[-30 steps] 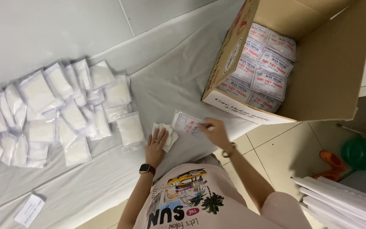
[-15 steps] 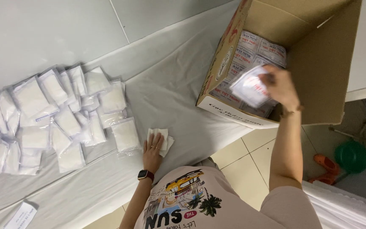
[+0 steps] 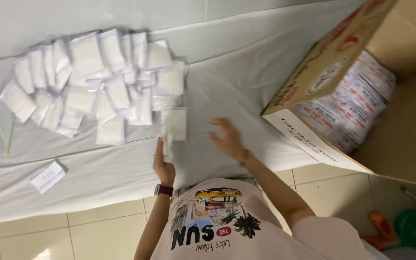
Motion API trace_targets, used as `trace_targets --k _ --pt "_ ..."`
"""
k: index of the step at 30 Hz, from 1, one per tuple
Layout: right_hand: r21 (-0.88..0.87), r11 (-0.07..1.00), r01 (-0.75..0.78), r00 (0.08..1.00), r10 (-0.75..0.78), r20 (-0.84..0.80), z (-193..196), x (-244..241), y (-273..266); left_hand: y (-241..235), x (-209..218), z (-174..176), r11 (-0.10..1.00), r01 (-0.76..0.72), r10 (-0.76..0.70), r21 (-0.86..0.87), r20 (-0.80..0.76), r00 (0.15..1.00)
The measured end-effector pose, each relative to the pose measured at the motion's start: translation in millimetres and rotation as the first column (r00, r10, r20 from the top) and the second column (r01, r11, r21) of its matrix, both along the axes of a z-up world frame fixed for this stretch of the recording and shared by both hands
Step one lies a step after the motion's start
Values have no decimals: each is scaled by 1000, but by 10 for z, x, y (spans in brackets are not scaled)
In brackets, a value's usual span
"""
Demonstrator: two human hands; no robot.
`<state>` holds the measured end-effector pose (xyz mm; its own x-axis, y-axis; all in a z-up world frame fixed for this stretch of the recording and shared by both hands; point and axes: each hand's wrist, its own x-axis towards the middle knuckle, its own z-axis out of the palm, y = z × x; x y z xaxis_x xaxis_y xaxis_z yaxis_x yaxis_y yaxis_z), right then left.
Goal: The person repeatedly picks up small white packets from a table, places them into clear plastic bags, and then puts the sealed bags into a cardboard box. The person also handles a white cloth, using it to wipe the table surface between actions.
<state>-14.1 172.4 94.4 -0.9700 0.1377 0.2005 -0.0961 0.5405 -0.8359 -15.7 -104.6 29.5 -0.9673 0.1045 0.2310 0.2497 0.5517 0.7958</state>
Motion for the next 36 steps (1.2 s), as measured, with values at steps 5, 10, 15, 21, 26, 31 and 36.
trace_targets --k 5,10,15,21,26,31,36 --pt "251 910 -331 943 311 118 -728 -465 -1061 -407 93 43 946 -321 312 53 133 941" --pt "694 669 -265 941 338 33 -1650 -673 -1352 -605 182 86 915 -399 388 67 134 912" --pt "1 984 -179 923 167 346 -944 -618 -938 -571 88 -60 918 -396 388 19 157 908" --pt "-657 623 425 775 124 619 -1237 -137 -452 245 -167 -152 990 73 -91 -120 -147 985" --pt "-420 725 547 629 -25 777 -1940 83 -414 681 -98 -463 821 438 -456 -366 41 889" --pt "-217 877 429 725 -191 661 -2014 200 -272 142 -78 -847 715 516 -518 -472 140 844" --pt "-40 954 299 924 -278 263 -771 189 -129 -313 -142 -631 624 371 -408 -688 118 905"
